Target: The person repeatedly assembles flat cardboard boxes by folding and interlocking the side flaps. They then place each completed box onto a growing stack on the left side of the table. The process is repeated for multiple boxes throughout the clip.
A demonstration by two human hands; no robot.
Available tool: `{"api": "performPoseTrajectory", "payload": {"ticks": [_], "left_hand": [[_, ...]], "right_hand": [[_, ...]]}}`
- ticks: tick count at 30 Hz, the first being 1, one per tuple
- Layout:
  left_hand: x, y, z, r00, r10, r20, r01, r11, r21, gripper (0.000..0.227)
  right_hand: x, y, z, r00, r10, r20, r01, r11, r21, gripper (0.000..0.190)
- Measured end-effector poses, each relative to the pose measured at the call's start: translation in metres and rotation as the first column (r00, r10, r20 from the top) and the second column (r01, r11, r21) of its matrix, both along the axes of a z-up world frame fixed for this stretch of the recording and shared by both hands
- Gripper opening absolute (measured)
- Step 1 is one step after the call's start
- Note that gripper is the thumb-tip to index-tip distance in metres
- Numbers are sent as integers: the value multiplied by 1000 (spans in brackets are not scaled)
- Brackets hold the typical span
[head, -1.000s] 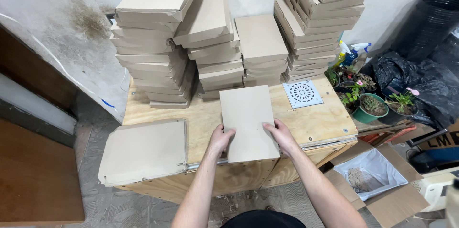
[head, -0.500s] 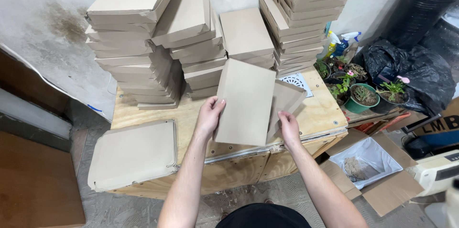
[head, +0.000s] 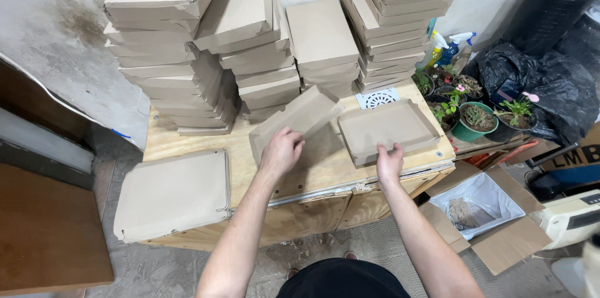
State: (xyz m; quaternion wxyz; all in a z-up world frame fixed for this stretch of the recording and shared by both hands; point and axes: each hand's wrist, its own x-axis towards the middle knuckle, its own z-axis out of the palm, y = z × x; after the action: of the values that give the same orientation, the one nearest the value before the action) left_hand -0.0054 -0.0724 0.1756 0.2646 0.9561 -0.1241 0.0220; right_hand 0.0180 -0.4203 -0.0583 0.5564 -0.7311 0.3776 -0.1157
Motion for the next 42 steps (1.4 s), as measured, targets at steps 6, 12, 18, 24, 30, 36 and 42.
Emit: {"api": "performPoseTrajectory", "payload": {"ticks": [6, 12, 18, 24, 30, 36, 42], "left_hand": [[5, 11, -67, 995, -95, 7, 90, 965, 246, 17], [1, 15, -113, 993, -111, -50, 120, 959, 256, 14], [-1, 19, -131, 981, -125, -150, 161, 953, 256, 18], [-9, 20, -137, 966, -138, -219, 186, 959, 215, 23], [-22, 9, -140, 924, -188, -333, 198, 980, -3, 26], [-8, 33, -141, 990, 21, -142, -27, 999, -42, 25], [9, 99, -175, 967, 232, -108, -233, 972, 7, 38]], "right_hand": [[-16, 22, 26, 987, 34, -160, -79, 956, -282, 98], [-44, 80, 58, 873, 479, 88, -419, 831, -367, 33], [-60, 108, 96, 835, 528, -155, -537, 717, -444, 49], [-4, 84, 62, 823, 556, -117, -545, 715, -438, 51], [50, 97, 11, 734, 554, -393, -677, 554, -484, 44], [48, 116, 30, 637, 652, -411, -746, 387, -542, 43], [45, 148, 19, 593, 673, -443, -754, 270, -599, 29]]}}
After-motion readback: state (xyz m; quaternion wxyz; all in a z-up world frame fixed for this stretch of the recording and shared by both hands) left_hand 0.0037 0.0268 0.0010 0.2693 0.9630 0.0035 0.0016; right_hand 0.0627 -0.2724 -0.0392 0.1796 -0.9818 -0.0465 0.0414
